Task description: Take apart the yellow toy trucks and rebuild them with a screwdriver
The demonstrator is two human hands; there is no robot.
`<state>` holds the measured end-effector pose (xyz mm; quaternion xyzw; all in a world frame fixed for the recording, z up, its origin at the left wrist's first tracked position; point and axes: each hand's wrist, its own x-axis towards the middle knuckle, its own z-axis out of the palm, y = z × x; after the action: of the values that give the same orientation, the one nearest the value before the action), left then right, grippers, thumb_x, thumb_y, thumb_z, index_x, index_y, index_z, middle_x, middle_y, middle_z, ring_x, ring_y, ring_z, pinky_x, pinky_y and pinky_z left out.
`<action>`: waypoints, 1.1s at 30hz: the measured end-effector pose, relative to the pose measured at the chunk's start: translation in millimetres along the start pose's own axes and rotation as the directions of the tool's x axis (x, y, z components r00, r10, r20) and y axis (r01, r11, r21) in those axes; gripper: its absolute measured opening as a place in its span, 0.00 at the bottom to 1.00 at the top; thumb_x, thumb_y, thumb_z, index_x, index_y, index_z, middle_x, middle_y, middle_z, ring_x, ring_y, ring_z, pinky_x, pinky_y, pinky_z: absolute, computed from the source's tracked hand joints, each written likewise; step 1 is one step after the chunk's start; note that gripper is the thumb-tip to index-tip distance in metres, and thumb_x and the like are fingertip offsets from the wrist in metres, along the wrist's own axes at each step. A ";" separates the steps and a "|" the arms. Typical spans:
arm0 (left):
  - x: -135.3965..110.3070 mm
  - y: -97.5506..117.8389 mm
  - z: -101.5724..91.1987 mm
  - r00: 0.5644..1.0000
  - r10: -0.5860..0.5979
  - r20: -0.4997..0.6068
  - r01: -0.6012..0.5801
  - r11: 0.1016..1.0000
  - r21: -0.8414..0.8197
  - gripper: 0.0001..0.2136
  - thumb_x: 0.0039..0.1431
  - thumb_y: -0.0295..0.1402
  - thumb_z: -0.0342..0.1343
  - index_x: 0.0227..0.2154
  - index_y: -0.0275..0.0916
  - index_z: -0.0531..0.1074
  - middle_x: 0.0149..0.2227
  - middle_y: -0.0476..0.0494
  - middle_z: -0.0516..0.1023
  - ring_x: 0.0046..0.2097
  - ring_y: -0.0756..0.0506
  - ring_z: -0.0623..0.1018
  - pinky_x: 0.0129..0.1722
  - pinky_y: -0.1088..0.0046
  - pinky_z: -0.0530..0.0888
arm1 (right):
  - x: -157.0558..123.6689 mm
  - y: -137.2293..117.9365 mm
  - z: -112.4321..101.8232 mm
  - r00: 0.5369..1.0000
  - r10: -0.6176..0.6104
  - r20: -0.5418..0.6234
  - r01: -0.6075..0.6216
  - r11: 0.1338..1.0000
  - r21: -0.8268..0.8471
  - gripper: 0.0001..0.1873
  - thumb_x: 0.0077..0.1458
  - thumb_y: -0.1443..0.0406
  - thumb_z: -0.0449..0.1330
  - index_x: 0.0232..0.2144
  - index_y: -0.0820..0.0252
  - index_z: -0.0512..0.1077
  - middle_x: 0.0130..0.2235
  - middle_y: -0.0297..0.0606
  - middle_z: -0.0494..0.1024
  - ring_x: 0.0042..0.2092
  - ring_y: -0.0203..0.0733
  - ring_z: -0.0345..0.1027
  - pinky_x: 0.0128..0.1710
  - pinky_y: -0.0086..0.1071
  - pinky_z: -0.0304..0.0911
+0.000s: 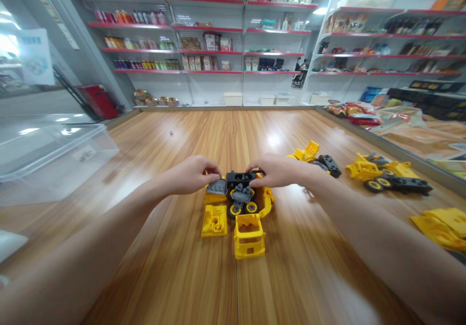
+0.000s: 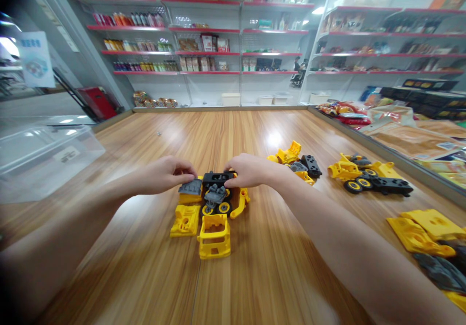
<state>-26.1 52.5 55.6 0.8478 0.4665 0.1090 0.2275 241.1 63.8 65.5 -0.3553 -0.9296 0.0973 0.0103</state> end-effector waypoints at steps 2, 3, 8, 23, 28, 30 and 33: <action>-0.2 1.9 1.2 1.000 -0.003 0.005 0.003 1.000 0.006 0.11 0.58 0.37 0.54 0.34 0.38 0.79 0.31 0.46 0.81 0.33 0.47 0.77 0.34 0.73 0.68 | 0.1 0.2 0.2 1.000 0.000 -0.003 0.000 1.000 -0.005 0.22 0.57 0.56 0.58 0.50 0.60 0.75 0.43 0.44 0.82 0.41 0.45 0.74 0.36 0.32 0.62; -0.2 2.7 1.6 1.000 -0.005 0.008 0.005 1.000 0.008 0.11 0.58 0.37 0.54 0.34 0.38 0.79 0.32 0.45 0.81 0.33 0.47 0.77 0.34 0.73 0.68 | 0.0 0.2 0.4 1.000 0.000 -0.005 0.000 1.000 -0.006 0.22 0.57 0.56 0.58 0.50 0.60 0.75 0.43 0.44 0.81 0.41 0.46 0.74 0.36 0.32 0.62; -1.3 7.0 2.2 1.000 -0.026 0.007 0.026 0.999 0.035 0.12 0.58 0.39 0.53 0.35 0.38 0.79 0.31 0.46 0.81 0.31 0.48 0.76 0.33 0.73 0.68 | -1.1 0.5 1.7 1.000 0.002 0.002 -0.002 1.000 -0.005 0.22 0.55 0.60 0.58 0.51 0.59 0.74 0.44 0.43 0.81 0.42 0.45 0.75 0.36 0.31 0.62; 1.2 9.6 5.7 0.986 -0.058 -0.157 0.052 0.998 -0.047 0.12 0.57 0.41 0.56 0.31 0.39 0.79 0.28 0.45 0.80 0.28 0.48 0.73 0.29 0.73 0.65 | 0.1 -2.7 3.0 1.000 0.002 0.018 -0.003 1.000 0.029 0.17 0.51 0.61 0.60 0.43 0.60 0.77 0.35 0.40 0.81 0.33 0.39 0.71 0.30 0.30 0.57; 4.5 7.6 8.0 0.961 -0.134 -0.241 0.084 0.975 -0.206 0.13 0.56 0.43 0.57 0.28 0.37 0.77 0.29 0.42 0.80 0.30 0.47 0.75 0.28 0.73 0.68 | 1.8 -3.4 -1.4 0.995 0.073 -0.068 -0.074 0.997 -0.004 0.19 0.49 0.59 0.61 0.42 0.61 0.77 0.29 0.38 0.78 0.29 0.37 0.66 0.28 0.29 0.54; 4.1 11.2 7.9 0.940 -0.250 -0.231 0.169 0.932 -0.321 0.15 0.57 0.45 0.58 0.29 0.36 0.75 0.27 0.41 0.79 0.23 0.50 0.72 0.21 0.75 0.65 | 1.5 -4.9 -4.9 0.986 0.106 -0.126 -0.108 0.994 -0.009 0.20 0.49 0.58 0.61 0.42 0.61 0.77 0.28 0.37 0.77 0.28 0.36 0.65 0.27 0.29 0.52; 1.1 22.3 7.6 0.909 -0.398 -0.123 0.267 0.785 -0.559 0.18 0.57 0.47 0.58 0.36 0.35 0.72 0.30 0.39 0.80 0.18 0.51 0.70 0.15 0.76 0.64 | -0.1 -10.5 -9.9 0.961 0.158 -0.227 -0.157 0.987 0.024 0.19 0.49 0.57 0.61 0.42 0.61 0.77 0.28 0.36 0.76 0.28 0.36 0.64 0.27 0.29 0.52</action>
<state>-5.9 41.0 59.8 0.6362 0.5844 0.2906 0.4114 235.1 57.8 77.2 -0.4368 -0.8908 0.0593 0.1102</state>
